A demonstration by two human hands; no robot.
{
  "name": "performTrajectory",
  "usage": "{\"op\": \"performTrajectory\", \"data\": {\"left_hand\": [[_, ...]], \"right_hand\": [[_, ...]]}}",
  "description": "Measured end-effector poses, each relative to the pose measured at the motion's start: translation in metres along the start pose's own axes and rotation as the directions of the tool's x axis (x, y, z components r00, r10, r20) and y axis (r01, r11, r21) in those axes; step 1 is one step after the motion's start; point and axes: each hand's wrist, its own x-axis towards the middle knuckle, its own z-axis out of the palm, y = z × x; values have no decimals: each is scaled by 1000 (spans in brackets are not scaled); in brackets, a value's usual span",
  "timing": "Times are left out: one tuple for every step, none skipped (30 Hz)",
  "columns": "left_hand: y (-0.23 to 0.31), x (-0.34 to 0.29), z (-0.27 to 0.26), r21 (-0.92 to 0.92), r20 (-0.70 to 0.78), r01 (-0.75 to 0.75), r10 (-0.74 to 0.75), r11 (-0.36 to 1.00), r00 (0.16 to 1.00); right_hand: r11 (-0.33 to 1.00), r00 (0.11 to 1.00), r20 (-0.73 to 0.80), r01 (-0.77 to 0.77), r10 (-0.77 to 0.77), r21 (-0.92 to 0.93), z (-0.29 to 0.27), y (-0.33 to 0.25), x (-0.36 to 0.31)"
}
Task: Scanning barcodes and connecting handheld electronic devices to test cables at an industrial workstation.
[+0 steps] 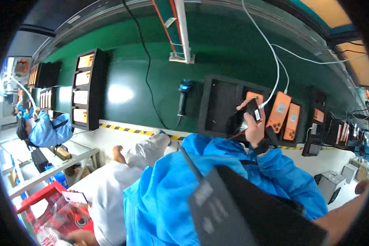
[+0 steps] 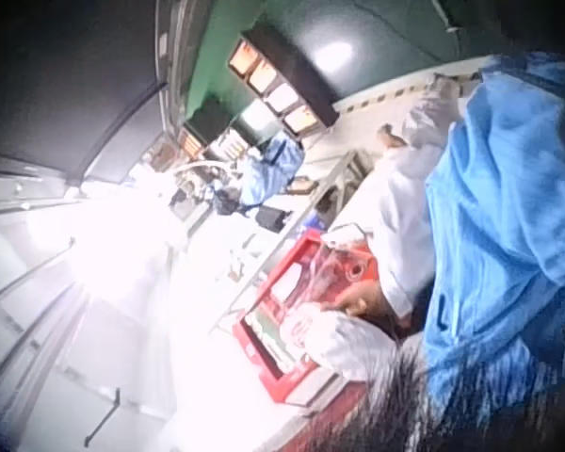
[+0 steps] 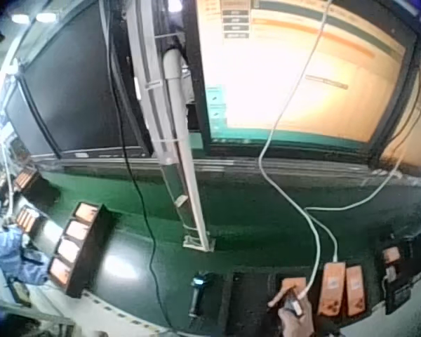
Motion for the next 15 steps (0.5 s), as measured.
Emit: {"op": "performTrajectory", "data": {"left_hand": [[12, -1, -5, 2, 51, 23, -23, 1000, 998], [42, -1, 1, -16, 130, 33, -30, 999, 991], [85, -6, 10, -45, 226, 40, -29, 998, 974], [130, 0, 10, -75, 280, 21, 1, 997, 960], [182, -1, 11, -125, 351, -7, 51, 992, 935], [235, -1, 9, -182, 397, -55, 124, 982, 909], [287, 1, 5, -248, 431, -111, 212, 963, 877], [334, 5, -5, -311, 443, -169, 300, 935, 845], [375, 10, -15, -373, 439, -223, 383, 901, 813], [414, 16, -25, -425, 420, -274, 456, 863, 785], [447, 21, -37, -485, 391, -323, 532, 812, 751], [476, 25, -48, -542, 349, -365, 598, 757, 721], [502, 28, -57, -596, 300, -402, 657, 695, 692], [522, 32, -66, -649, 234, -438, 710, 623, 664], [539, 34, -73, -689, 174, -461, 745, 560, 644]], "right_hand": [[1000, 1000, -7, -26, 26, -11, -4, -2, 0], [1000, 999, -31, -17, 17, 6, -5, -1, 0], [998, 999, -2, 33, -33, -51, -7, -2, -1], [998, 1000, 4, 29, -28, -52, -7, -1, -1], [998, 1000, 0, 3, -3, -59, -7, -1, -1], [993, 999, 10, 44, -43, -110, -7, -1, -2], [997, 999, 20, 44, -43, -61, -7, 0, -2], [998, 999, 6, 37, -37, -43, -7, 0, -3], [999, 1000, -5, 22, -22, -27, -7, 1, -3], [999, 1000, -5, 3, -3, 35, -7, 2, -3], [1000, 1000, 5, 6, -6, 12, -8, 3, -3], [1000, 1000, 0, 4, -4, -1, -9, 3, -3], [1000, 1000, -20, -16, 16, -3, -9, 3, -3], [1000, 1000, -21, -1, 1, -9, -9, 3, -3], [1000, 1000, -29, -11, 11, -11, -7, 3, -3]]}}
